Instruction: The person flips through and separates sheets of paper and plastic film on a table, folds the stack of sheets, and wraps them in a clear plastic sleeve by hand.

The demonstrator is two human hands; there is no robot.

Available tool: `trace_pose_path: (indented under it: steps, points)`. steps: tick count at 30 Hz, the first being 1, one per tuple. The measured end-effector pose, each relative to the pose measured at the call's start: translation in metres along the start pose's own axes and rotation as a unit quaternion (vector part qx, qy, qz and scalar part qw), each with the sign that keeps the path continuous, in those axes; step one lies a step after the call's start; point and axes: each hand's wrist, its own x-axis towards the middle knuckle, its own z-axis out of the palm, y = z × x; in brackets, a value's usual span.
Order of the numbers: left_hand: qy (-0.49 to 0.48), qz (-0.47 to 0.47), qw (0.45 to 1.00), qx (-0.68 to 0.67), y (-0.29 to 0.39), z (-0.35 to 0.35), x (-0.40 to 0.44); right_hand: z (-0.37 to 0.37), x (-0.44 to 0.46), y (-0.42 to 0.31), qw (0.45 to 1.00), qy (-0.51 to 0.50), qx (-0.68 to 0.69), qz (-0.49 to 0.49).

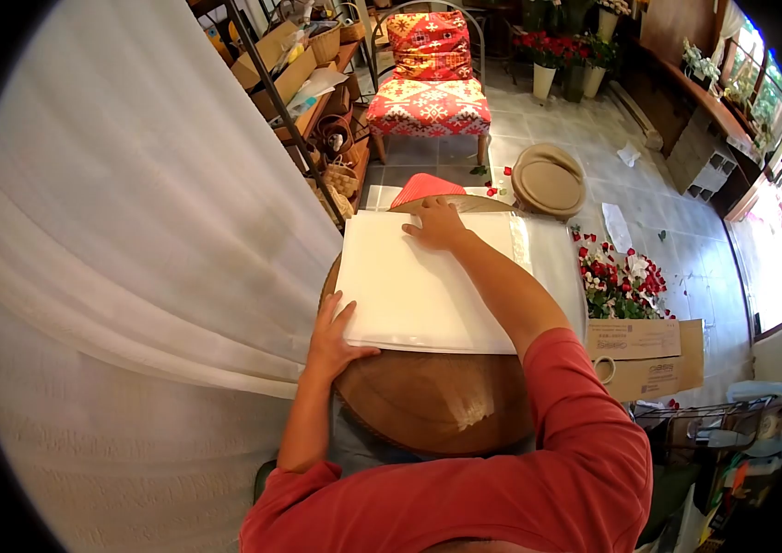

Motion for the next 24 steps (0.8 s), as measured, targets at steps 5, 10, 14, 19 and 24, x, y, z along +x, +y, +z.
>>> trace_pose_path:
  steps: [5,10,14,19,24]
  points:
    - [-0.014,-0.066,0.998,0.001,0.013,-0.004,0.005,0.009,-0.002,0.012,0.999,0.034,0.015,-0.003]
    - [-0.023,-0.06,0.998,-0.006,0.006,-0.004,0.006,-0.014,-0.058,0.055,0.997,0.082,0.006,0.003]
    - [-0.035,-0.051,0.998,-0.006,0.002,-0.003,0.007,-0.048,-0.149,0.144,0.94,0.281,0.04,0.187]
    - [-0.046,-0.029,0.999,-0.002,-0.004,-0.001,0.014,-0.069,-0.241,0.241,0.813,0.094,0.349,0.457]
    - [-0.05,-0.01,0.998,0.026,-0.009,0.001,0.017,-0.051,-0.243,0.247,0.696,0.136,0.62,0.336]
